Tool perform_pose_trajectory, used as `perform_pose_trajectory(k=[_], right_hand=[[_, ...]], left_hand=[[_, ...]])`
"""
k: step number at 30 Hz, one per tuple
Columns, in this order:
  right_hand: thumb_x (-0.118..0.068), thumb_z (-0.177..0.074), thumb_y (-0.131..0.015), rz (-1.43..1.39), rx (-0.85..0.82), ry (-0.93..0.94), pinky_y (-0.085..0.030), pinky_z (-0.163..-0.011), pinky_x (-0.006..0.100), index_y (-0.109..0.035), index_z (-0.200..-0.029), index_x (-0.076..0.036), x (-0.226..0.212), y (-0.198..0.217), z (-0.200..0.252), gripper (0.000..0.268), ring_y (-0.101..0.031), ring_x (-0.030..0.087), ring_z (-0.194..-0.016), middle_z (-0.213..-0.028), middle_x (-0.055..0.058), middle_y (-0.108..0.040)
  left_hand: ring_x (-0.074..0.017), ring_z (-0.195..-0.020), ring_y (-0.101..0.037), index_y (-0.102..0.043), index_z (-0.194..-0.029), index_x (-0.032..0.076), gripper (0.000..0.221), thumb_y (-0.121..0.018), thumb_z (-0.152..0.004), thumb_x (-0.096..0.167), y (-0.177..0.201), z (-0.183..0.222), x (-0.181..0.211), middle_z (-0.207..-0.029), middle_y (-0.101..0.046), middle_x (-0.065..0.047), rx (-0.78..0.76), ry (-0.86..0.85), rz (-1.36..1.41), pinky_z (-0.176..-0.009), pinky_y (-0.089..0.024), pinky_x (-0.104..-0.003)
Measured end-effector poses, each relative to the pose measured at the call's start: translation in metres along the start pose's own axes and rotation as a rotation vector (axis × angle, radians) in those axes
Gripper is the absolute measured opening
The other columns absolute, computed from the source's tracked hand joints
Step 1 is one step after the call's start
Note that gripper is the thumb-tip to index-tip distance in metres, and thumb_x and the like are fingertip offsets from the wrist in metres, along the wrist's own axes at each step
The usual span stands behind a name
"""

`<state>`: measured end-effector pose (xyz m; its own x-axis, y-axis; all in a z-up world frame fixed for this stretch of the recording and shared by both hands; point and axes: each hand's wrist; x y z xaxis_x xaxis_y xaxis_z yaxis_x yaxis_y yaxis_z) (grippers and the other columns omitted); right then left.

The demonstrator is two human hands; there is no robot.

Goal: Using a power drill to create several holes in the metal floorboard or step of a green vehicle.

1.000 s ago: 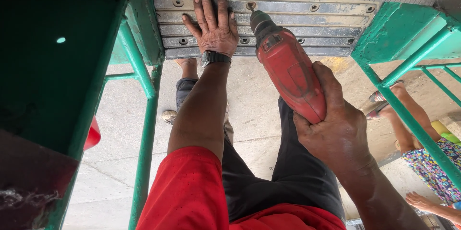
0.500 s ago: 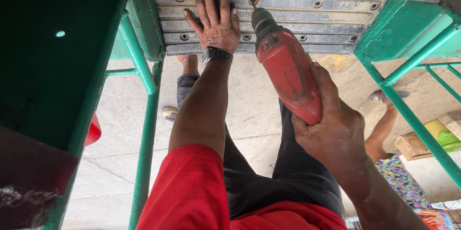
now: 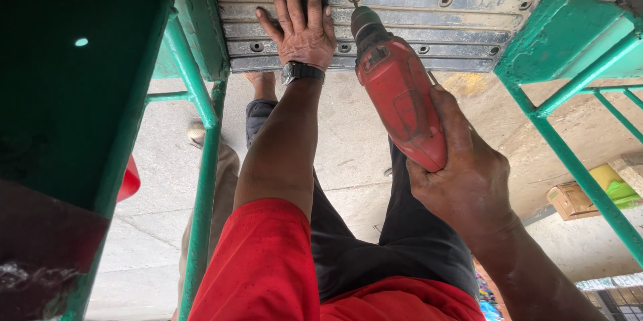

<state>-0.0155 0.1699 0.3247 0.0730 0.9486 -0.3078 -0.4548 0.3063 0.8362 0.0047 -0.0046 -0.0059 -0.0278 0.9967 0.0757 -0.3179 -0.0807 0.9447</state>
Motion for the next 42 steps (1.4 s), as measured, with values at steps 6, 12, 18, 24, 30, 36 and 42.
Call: perform_pose_trajectory(k=[6, 12, 18, 24, 30, 36, 42], right_hand=[[-0.020, -0.090, -0.083, -0.010, -0.037, -0.038, -0.059, -0.070, 0.039, -0.055, -0.156, -0.005, 0.005, 0.000, 0.001, 0.074, -0.069, 0.027, -0.071, -0.093, 0.009, -0.075], [-0.006, -0.100, -0.067, -0.010, 0.024, 0.054, -0.062, -0.080, 0.038, -0.058, -0.149, 0.000, -0.002, 0.005, -0.008, 0.050, -0.079, 0.030, -0.102, -0.129, 0.017, -0.078], [-0.009, -0.092, -0.081, -0.041, -0.007, 0.014, -0.060, -0.073, 0.039, -0.055, -0.154, -0.001, 0.006, 0.004, -0.005, 0.068, -0.073, 0.029, -0.078, -0.123, 0.015, -0.079], [-0.008, -0.090, -0.078, -0.043, 0.007, 0.011, -0.061, -0.078, 0.039, -0.055, -0.152, -0.001, 0.006, -0.001, -0.001, 0.067, -0.078, 0.031, -0.094, -0.126, 0.016, -0.079], [-0.009, -0.088, -0.078, -0.037, 0.003, -0.013, -0.058, -0.070, 0.039, -0.057, -0.153, -0.004, 0.009, 0.000, 0.000, 0.069, -0.071, 0.029, -0.075, -0.102, 0.011, -0.078], [-0.008, -0.098, -0.079, -0.020, 0.050, 0.063, -0.062, -0.078, 0.039, -0.057, -0.151, 0.000, 0.004, 0.002, -0.003, 0.058, -0.080, 0.032, -0.098, -0.130, 0.018, -0.079], [-0.024, -0.086, -0.078, 0.124, -0.106, 0.062, -0.056, -0.059, 0.041, -0.052, -0.159, -0.011, 0.011, -0.026, -0.022, 0.079, -0.072, 0.028, -0.076, -0.093, 0.008, -0.074]], left_hand=[[-0.0320, -0.157, -0.030, -0.044, -0.159, 0.031, 0.050, -0.047, -0.111, 0.048, -0.002, 0.000, -0.002, -0.166, -0.034, -0.011, 0.003, 0.003, 0.016, -0.127, -0.018, -0.074], [-0.0321, -0.158, -0.030, -0.044, -0.158, 0.031, 0.050, -0.046, -0.111, 0.048, -0.002, -0.001, -0.001, -0.166, -0.035, -0.011, 0.013, 0.008, 0.036, -0.127, -0.017, -0.073], [-0.0302, -0.159, -0.028, -0.041, -0.160, 0.035, 0.051, -0.044, -0.112, 0.052, -0.003, -0.002, -0.002, -0.168, -0.032, -0.009, -0.029, 0.017, 0.002, -0.129, -0.018, -0.072], [-0.0318, -0.157, -0.032, -0.048, -0.157, 0.030, 0.050, -0.045, -0.110, 0.047, -0.003, -0.001, 0.001, -0.165, -0.038, -0.011, 0.057, 0.009, 0.049, -0.126, -0.019, -0.072], [-0.0308, -0.158, -0.032, -0.045, -0.158, 0.030, 0.051, -0.042, -0.111, 0.050, -0.004, -0.003, 0.002, -0.166, -0.036, -0.010, 0.057, 0.012, 0.025, -0.128, -0.019, -0.072], [-0.0291, -0.160, -0.025, -0.041, -0.161, 0.033, 0.052, -0.044, -0.112, 0.050, 0.006, -0.003, 0.002, -0.169, -0.030, -0.008, -0.079, 0.039, 0.018, -0.129, -0.010, -0.070], [-0.0308, -0.157, -0.033, -0.047, -0.157, 0.032, 0.052, -0.036, -0.110, 0.049, -0.012, -0.001, 0.009, -0.166, -0.036, -0.010, 0.054, 0.045, 0.030, -0.127, -0.017, -0.071]])
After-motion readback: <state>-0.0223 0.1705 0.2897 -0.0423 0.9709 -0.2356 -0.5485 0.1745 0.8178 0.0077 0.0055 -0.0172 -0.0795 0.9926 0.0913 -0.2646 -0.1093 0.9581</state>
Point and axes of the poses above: each hand's wrist, its own z-axis away from the middle knuckle, its own y-axis out of the back of the hand, x = y × z
